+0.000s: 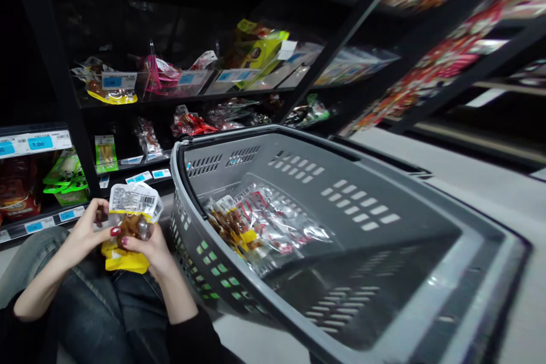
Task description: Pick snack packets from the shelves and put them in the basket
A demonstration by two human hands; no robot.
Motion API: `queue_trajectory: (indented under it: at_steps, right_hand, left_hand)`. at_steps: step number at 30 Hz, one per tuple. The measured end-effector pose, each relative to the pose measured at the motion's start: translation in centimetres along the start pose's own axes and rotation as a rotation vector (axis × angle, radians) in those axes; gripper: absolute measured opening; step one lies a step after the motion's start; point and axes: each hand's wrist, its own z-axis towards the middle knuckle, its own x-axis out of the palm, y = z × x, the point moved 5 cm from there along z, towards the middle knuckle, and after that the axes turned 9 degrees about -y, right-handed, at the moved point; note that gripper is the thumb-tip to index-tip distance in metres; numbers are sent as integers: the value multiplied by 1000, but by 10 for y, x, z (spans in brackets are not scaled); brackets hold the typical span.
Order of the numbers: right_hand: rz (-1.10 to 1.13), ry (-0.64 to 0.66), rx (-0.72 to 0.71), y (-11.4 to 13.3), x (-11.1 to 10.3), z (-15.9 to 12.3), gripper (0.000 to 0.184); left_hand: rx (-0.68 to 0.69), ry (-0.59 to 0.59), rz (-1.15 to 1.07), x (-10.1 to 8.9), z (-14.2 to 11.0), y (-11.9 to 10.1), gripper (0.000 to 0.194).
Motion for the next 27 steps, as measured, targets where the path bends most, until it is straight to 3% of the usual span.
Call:
queue_trajectory:
  at_steps: [2,5,8,14,27]
  right_hand:
    - [-4,26,8,-1,4,-2,45]
    - [-8,50,18,-1,8,-5,43]
    - [-3,59,19,1,10,-7,45]
    - [18,66,23,1,12,-8,47]
    - [21,69,32,-5,9,-4,46]
  left_hand:
    - [-108,96,-188,11,-4,3,48]
    - [-263,222,-432,28,-11,6,45]
    - [-314,135,-508,30,-13,7,46]
    - [-316,73,-513,27,-11,10,37]
    - [-331,56,-553,29,-12,12,31]
